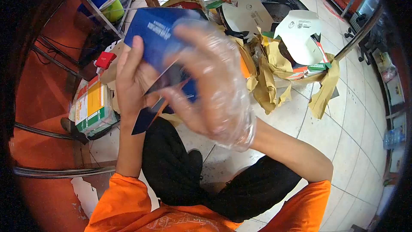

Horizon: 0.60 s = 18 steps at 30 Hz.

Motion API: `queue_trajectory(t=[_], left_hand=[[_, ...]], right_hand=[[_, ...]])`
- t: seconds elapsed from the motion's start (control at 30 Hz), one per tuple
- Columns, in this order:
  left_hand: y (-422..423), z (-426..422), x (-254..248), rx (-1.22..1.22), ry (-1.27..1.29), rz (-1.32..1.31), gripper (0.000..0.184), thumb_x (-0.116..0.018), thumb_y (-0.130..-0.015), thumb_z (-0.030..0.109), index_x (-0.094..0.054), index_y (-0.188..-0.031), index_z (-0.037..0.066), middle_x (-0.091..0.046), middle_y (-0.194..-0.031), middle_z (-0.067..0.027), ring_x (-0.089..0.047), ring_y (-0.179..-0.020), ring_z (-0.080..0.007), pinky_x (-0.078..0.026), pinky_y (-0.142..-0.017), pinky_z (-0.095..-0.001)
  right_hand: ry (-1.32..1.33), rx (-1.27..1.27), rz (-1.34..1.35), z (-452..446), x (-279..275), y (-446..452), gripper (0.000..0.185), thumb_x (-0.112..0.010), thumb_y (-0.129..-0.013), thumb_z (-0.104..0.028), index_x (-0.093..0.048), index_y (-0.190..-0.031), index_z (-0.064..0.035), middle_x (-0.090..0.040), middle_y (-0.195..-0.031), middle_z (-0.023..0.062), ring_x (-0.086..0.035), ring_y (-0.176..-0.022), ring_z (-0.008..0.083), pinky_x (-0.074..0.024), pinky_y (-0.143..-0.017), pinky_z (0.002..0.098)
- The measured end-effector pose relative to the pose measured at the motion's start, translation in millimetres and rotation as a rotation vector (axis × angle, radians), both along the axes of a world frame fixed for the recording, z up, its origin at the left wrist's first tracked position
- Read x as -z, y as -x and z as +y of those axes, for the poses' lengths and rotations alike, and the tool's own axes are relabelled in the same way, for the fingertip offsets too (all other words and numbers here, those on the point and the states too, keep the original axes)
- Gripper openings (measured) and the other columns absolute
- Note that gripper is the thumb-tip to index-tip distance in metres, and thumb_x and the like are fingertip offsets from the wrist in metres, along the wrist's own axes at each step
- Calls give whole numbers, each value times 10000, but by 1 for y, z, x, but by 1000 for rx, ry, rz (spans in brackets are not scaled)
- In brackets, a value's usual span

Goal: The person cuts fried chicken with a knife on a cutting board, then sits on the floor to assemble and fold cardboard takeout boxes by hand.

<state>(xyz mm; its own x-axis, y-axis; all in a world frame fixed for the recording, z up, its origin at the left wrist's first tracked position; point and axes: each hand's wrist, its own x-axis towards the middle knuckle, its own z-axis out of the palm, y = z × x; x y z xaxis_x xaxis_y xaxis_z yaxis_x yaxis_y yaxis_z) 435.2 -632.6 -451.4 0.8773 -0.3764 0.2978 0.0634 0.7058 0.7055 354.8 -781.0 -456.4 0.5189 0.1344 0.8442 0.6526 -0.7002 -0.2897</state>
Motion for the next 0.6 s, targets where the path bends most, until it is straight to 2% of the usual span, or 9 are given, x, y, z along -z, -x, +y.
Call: queue_trajectory(t=[0.03, 0.07, 0.13, 0.23, 0.3, 0.37, 0.47, 0.53, 0.6], left_hand=[[0, -1, -1, 22, -41, -137, 395, -566, -1009, 176, -458, -1313, -52, -613, -1218, -205, -651, -1074, -283, -537, -966, -415], [2, -5, 1, -18, -53, -254, 330, -585, -1005, 170, -523, -1256, -36, -645, -1163, -142, -658, -1034, -219, -549, -912, -383], [-1, -3, 7, -38, -128, -343, 304, -566, -1008, 142, -525, -1244, -45, -650, -1147, -157, -665, -1029, -231, -559, -910, -403], [-5, -1, 10, -69, -212, -433, 263, -543, -1014, 121, -535, -1223, -39, -661, -1109, -155, -672, -1002, -222, -574, -895, -394], [-6, 2, 6, -28, -153, -257, 255, -592, -999, 178, -587, -1102, -55, -695, -1014, -153, -713, -860, -225, -603, -793, -371], [-3, 4, 0, -35, -136, -224, 250, -586, -1003, 188, -589, -1086, -47, -699, -1009, -160, -718, -844, -229, -606, -780, -373], [2, 6, -4, -50, -180, -178, 262, -582, -1005, 209, -598, -1081, -41, -702, -1018, -172, -726, -831, -235, -610, -757, -372], [2, 7, -2, -50, -245, -167, 278, -584, -1004, 219, -604, -1093, -43, -702, -1033, -176, -728, -835, -236, -610, -747, -368], [-1, 9, 1, 240, -152, -156, 225, -565, -996, 111, -584, -1172, -28, -688, -1107, -179, -705, -990, -233, -584, -873, -358]], right_hand=[[-56, -3, -35, 0, 0, -3, 485, -806, -794, -213, -630, -1211, -38, -496, -1388, 210, -488, -1286, 374, -368, -1082, 472], [-424, -97, -96, 7, -1, -7, 444, -771, -833, -234, -649, -1215, -45, -491, -1399, 225, -487, -1300, 378, -389, -1071, 468], [-797, -196, -152, 6, -2, -9, 409, -737, -872, -256, -667, -1219, -51, -485, -1410, 240, -486, -1314, 382, -409, -1059, 465], [-668, -187, 58, -23, -9, 2, 455, -666, -905, -96, -572, -1338, 10, -543, -1368, 217, -530, -1279, 333, -443, -1047, 413], [-249, -108, 55, -38, -24, 6, 364, -658, -911, -102, -642, -1268, -31, -555, -1365, 202, -563, -1242, 332, -480, -1003, 399], [-39, -78, 52, -38, -35, 8, 324, -654, -914, -105, -677, -1233, -51, -561, -1363, 194, -579, -1224, 332, -498, -981, 392], [-60, -204, 192, -34, -38, 13, 354, -695, -879, -103, -681, -1232, -72, -572, -1342, 201, -592, -1203, 348, -531, -924, 396], [30, -30, 141, -31, -30, 11, 253, -758, -856, -238, -768, -1068, -99, -553, -1355, 221, -581, -1224, 353, -520, -950, 426], [103, 60, 27, -29, -19, 4, 304, -815, -788, -208, -764, -1067, -99, -554, -1359, 208, -580, -1226, 350, -522, -949, 432]])
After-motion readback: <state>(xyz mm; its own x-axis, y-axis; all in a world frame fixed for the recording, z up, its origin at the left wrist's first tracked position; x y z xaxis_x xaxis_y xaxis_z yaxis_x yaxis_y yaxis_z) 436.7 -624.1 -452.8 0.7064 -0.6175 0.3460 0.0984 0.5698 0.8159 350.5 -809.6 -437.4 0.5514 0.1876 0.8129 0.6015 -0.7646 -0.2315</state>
